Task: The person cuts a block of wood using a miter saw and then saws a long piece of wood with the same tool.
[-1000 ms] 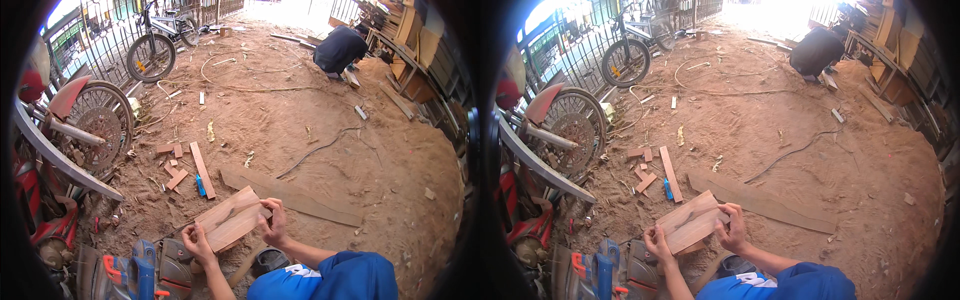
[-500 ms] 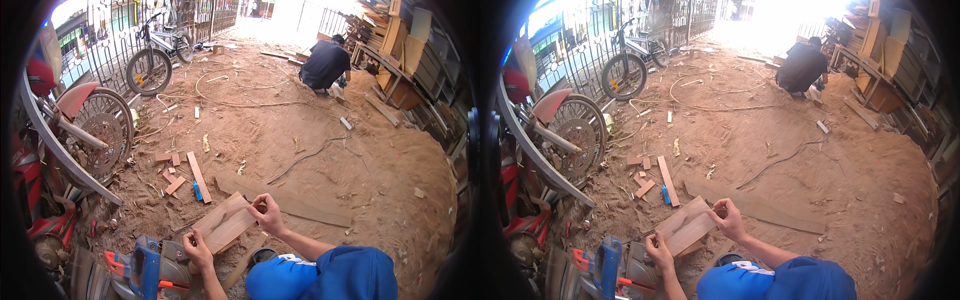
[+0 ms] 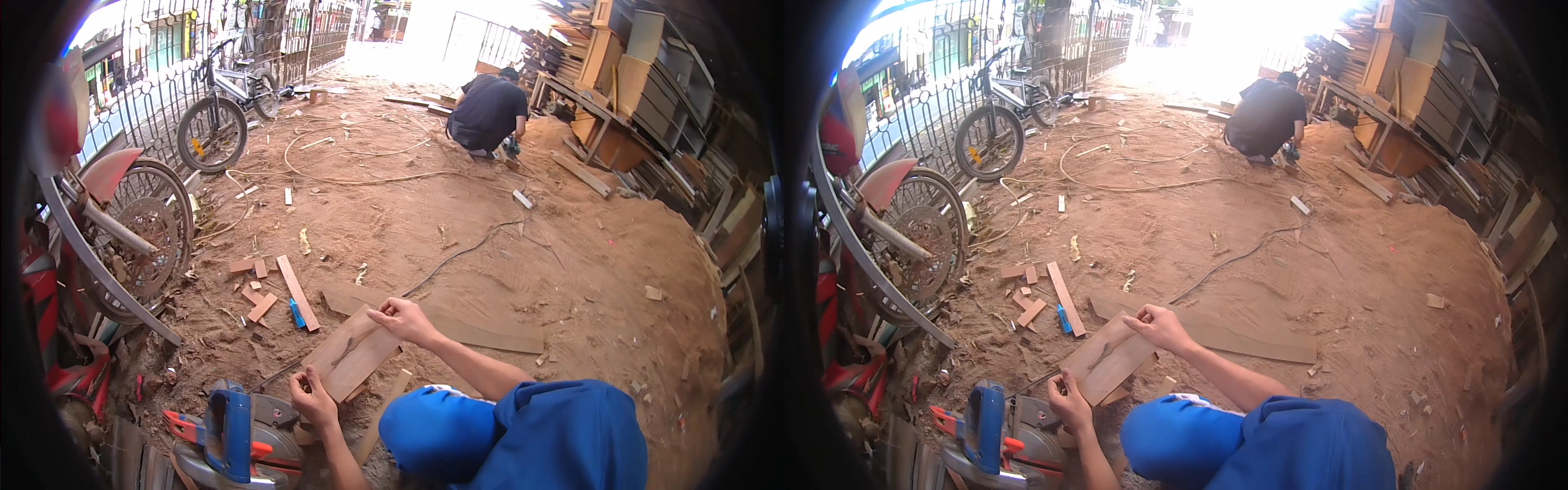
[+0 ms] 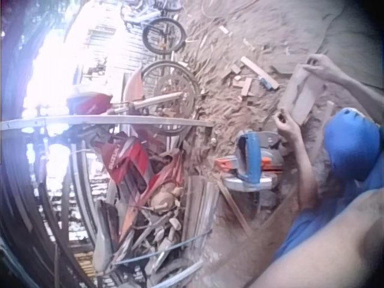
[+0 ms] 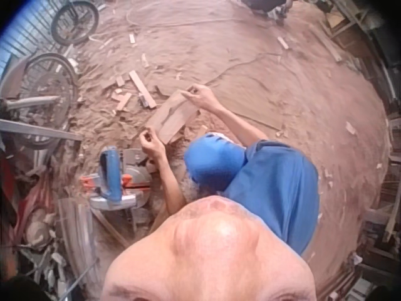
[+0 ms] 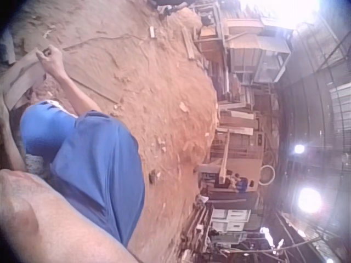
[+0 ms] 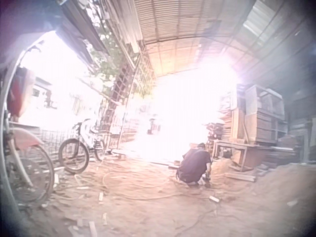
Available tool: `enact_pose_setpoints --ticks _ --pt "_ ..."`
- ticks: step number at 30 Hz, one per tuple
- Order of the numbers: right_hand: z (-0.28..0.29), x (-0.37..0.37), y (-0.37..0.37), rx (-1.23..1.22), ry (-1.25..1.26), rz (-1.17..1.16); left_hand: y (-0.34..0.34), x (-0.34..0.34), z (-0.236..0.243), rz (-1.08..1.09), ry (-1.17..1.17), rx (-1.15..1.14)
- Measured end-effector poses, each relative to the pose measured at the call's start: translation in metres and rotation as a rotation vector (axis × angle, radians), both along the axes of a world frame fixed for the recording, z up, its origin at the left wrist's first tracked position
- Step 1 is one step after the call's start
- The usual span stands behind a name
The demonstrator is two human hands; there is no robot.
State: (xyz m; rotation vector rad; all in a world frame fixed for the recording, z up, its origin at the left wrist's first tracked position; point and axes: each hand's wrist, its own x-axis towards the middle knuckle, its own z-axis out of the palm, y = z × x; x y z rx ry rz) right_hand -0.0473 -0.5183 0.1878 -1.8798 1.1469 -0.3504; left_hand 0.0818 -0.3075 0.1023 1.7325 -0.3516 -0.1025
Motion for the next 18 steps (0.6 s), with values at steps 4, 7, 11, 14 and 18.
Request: enact_pose_setpoints --ticks 4,7,11,14,18 --pt "-0.007 0.008 -0.002 -0.016 -0.025 0.076 -0.004 -0.001 -0.002 0.006 -0.014 -0.019" --pt "0.000 0.010 -0.005 -0.061 0.026 0.177 -0.004 0.006 -0.013 0.003 -0.044 -0.032" --pt "-0.010 0.010 -0.018 -0.057 0.057 0.268 -0.001 0.010 -0.016 -0.012 -0.002 -0.005" --pt "0.006 0.016 -0.011 0.049 0.090 0.293 0.005 0.017 -0.019 0.010 -0.058 0.012" --pt "-0.003 0.002 -0.023 -0.017 0.089 0.295 -0.001 0.006 -0.013 -0.033 -0.055 -0.004"
